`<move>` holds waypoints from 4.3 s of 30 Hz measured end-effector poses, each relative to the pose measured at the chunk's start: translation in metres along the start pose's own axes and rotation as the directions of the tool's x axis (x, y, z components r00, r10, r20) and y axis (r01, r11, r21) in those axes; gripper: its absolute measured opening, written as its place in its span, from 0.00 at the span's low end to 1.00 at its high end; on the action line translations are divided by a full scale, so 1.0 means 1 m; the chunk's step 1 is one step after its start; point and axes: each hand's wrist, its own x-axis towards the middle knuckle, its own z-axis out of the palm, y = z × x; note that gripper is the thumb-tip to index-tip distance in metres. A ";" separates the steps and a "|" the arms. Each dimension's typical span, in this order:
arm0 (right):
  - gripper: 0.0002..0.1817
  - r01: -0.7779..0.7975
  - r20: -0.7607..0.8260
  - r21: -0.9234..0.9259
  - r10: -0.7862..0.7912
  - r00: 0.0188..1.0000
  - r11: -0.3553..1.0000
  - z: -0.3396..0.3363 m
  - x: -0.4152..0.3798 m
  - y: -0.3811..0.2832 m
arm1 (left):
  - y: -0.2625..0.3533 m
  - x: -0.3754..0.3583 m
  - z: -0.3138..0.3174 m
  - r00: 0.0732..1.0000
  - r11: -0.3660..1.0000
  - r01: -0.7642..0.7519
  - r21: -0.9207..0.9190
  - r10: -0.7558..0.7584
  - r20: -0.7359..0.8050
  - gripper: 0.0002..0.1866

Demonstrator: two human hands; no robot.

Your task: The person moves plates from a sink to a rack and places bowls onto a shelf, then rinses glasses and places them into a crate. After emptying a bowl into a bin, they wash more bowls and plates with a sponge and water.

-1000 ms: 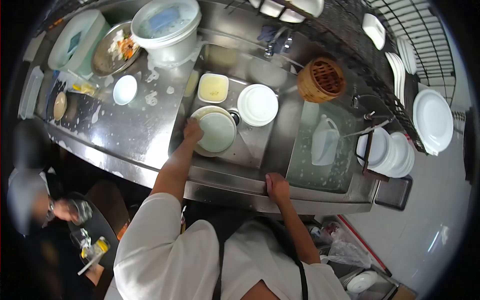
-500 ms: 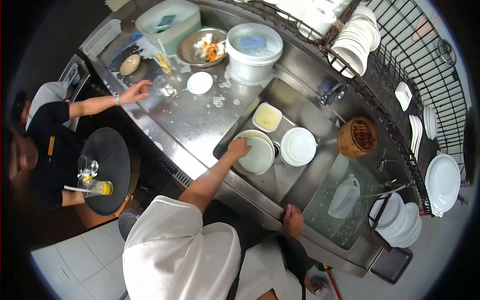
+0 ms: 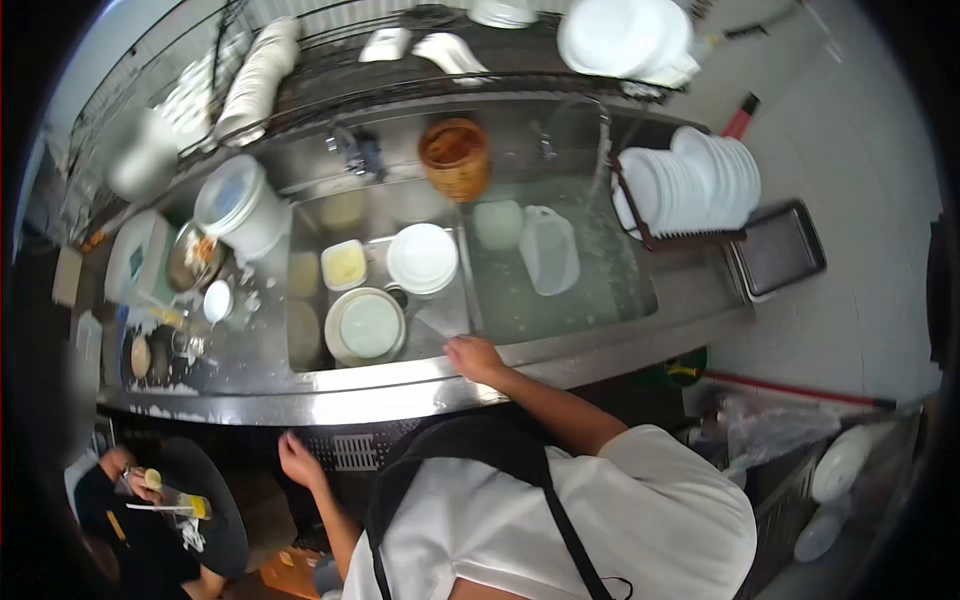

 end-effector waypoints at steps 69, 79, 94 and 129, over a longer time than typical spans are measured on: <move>0.10 0.218 0.021 -0.064 -0.217 0.976 0.974 -0.006 0.000 -0.016 | -0.149 -0.031 0.001 0.846 0.831 0.517 -0.205 -0.533 -0.030 0.11; 0.13 0.059 0.167 -0.296 -0.010 0.986 0.953 0.003 0.006 -0.050 | -0.187 0.294 -0.032 0.847 0.922 0.239 -0.305 -0.351 -0.399 0.14; 0.21 -0.297 0.060 -0.548 0.391 0.918 0.782 0.028 0.004 -0.085 | -0.406 0.639 0.023 0.984 0.980 -0.171 0.100 0.174 -0.022 0.20; 0.46 -0.388 0.343 0.917 0.674 0.654 -0.090 -0.086 0.038 0.231 | 0.401 -0.126 0.328 0.620 0.937 -0.224 -0.269 0.350 0.702 0.16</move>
